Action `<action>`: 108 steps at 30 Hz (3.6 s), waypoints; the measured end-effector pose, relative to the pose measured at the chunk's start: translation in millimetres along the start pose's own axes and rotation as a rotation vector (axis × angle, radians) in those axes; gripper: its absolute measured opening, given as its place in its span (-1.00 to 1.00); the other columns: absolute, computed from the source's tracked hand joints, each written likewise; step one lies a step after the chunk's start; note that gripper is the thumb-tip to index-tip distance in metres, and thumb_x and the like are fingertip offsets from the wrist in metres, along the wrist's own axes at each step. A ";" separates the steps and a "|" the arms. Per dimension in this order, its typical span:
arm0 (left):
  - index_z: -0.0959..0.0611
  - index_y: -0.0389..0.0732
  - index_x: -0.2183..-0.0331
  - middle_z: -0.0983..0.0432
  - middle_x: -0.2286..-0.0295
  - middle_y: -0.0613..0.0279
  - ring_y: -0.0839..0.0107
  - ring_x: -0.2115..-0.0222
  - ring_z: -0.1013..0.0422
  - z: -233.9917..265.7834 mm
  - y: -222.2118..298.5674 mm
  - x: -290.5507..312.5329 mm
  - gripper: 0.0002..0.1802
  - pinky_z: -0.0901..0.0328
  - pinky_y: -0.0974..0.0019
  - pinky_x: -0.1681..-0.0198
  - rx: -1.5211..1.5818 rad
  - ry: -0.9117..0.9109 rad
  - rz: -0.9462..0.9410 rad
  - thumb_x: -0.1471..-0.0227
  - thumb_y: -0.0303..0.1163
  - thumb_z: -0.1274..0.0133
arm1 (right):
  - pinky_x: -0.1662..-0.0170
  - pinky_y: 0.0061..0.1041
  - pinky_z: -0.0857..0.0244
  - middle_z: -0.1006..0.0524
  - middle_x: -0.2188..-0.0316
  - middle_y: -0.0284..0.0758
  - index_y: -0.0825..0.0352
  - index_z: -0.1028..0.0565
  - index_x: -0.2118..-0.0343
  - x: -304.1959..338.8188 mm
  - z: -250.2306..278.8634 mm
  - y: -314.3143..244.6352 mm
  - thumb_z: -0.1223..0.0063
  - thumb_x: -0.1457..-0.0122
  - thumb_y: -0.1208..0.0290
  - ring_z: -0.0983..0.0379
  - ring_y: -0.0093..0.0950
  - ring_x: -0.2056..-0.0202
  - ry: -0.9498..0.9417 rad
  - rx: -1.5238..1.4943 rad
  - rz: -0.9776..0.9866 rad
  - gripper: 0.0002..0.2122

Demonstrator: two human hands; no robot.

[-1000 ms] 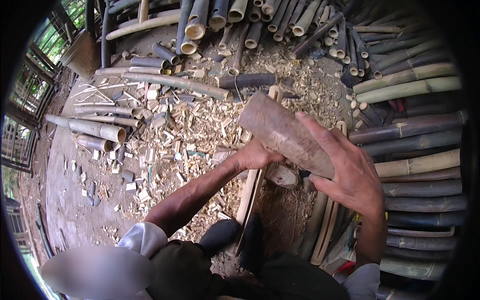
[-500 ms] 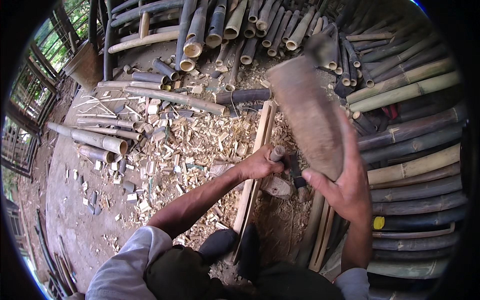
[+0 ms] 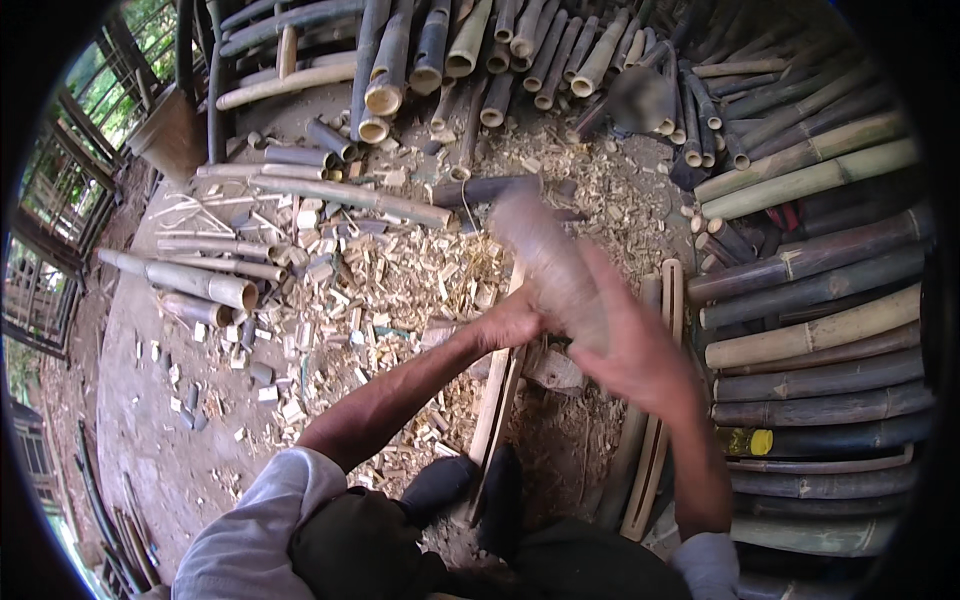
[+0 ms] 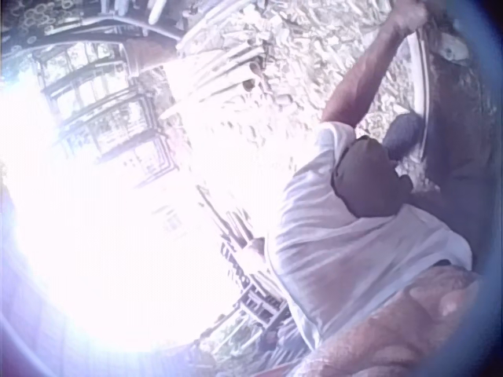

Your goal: The person splits a long bamboo pole into thin strips using a wooden mallet and a metal splitting tool. They repeatedly strike the tool to drive it through the bamboo, separating the material into usable slats.

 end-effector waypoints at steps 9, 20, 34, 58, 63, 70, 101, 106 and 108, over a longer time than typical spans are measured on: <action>-0.63 -0.28 0.08 -0.63 0.19 0.14 0.36 0.15 -0.52 22.9 -18.7 -1.2 -0.61 -0.40 0.24 0.00 -0.125 -0.074 0.147 0.03 -0.50 -0.15 | -0.21 -0.17 -0.36 -0.35 -0.21 0.15 0.28 0.09 -0.44 0.7 24.0 -11.7 -0.21 -0.03 0.43 -0.51 0.00 -0.05 0.181 -0.030 0.139 -0.07; -0.56 -0.27 0.27 -0.55 0.30 0.09 0.26 0.24 -0.51 -10.6 -23.5 31.4 -0.76 -0.42 0.11 0.18 -0.269 -0.109 0.095 -0.12 -0.29 -0.14 | -0.26 -0.16 -0.25 -0.31 -0.25 0.11 0.16 0.05 -0.44 12.0 0.9 14.2 -0.30 0.01 0.40 -0.39 0.03 -0.18 0.047 -0.141 -0.028 -0.04; -0.64 -0.31 0.23 -0.38 0.55 0.32 0.55 0.57 -0.31 1.9 69.3 54.4 -0.74 -0.19 0.44 0.53 0.224 0.387 -0.193 -0.03 -0.42 -0.02 | -0.40 -0.29 0.06 -0.13 -0.36 -0.01 0.42 0.07 -0.42 67.6 7.4 55.7 -0.33 -0.01 0.43 -0.08 -0.25 -0.37 0.327 -0.376 0.022 -0.03; -0.61 -0.17 0.05 -0.58 0.18 0.27 0.43 0.12 -0.49 -0.6 -16.5 51.6 -0.65 -0.44 0.26 0.03 -0.319 0.278 -0.213 -0.14 -0.27 -0.15 | -0.17 -0.19 -0.39 -0.34 -0.22 0.04 0.24 0.06 -0.44 35.6 7.9 -16.0 -0.32 0.00 0.42 -0.47 -0.09 -0.10 0.187 -0.084 0.277 -0.03; -0.51 -0.10 0.01 -0.49 0.12 0.35 0.47 0.04 -0.41 3.6 -46.4 37.4 -0.60 -0.45 0.33 0.05 -0.005 0.090 0.038 -0.12 -0.38 -0.22 | 0.00 -0.18 -0.54 -0.45 -0.11 -0.06 -0.02 -0.01 -0.44 26.8 -0.4 -26.6 -0.40 0.07 0.43 -0.61 -0.16 0.12 -0.194 0.193 0.104 0.01; -0.50 -0.26 -0.05 -0.51 -0.01 0.11 0.30 -0.04 -0.43 10.8 -45.4 39.0 -0.56 -0.38 0.17 -0.08 -0.268 0.240 -0.060 -0.13 -0.41 -0.13 | -0.22 -0.19 -0.33 -0.30 -0.26 0.03 0.10 0.02 -0.44 18.2 -2.3 -19.9 -0.37 0.04 0.46 -0.43 -0.03 -0.15 0.004 0.082 0.161 -0.01; -0.51 -0.26 0.07 -0.40 0.09 -0.17 -0.10 0.03 -0.33 159.5 -92.9 160.6 -0.51 -0.27 -0.09 -0.02 -1.375 0.578 0.603 0.11 -0.46 -0.22 | -0.10 -0.10 -0.30 -0.43 -0.03 0.00 0.37 -0.39 -0.13 52.6 -132.8 265.8 -0.18 -0.20 0.24 -0.37 0.02 -0.09 0.266 0.196 -0.543 -0.51; -0.53 -0.26 0.00 -0.48 0.11 -0.10 0.07 0.05 -0.42 119.4 -90.0 163.0 -0.48 -0.35 0.01 0.00 -1.153 0.569 0.221 0.02 -0.40 -0.27 | -0.12 -0.09 -0.30 -0.42 -0.07 0.06 0.38 -0.37 -0.17 44.2 -146.6 293.6 -0.17 -0.19 0.20 -0.38 0.00 -0.12 0.223 0.180 -0.491 -0.46; -0.60 -0.33 0.07 -0.58 0.19 -0.10 0.14 0.17 -0.54 92.4 -100.4 160.7 -0.55 -0.44 0.14 0.08 -0.795 0.462 0.286 -0.05 -0.28 -0.28 | -0.07 -0.13 -0.34 -0.46 0.00 0.05 0.38 -0.38 -0.16 51.2 -145.0 295.9 -0.09 -0.24 0.20 -0.44 -0.05 -0.06 0.361 0.149 -0.464 -0.50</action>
Point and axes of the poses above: each hand's wrist, its own x-axis away from the middle knuckle, its own z-axis out of the back of the hand, y = z × x, the point moved 4 cm from there along -x, towards the middle knuckle
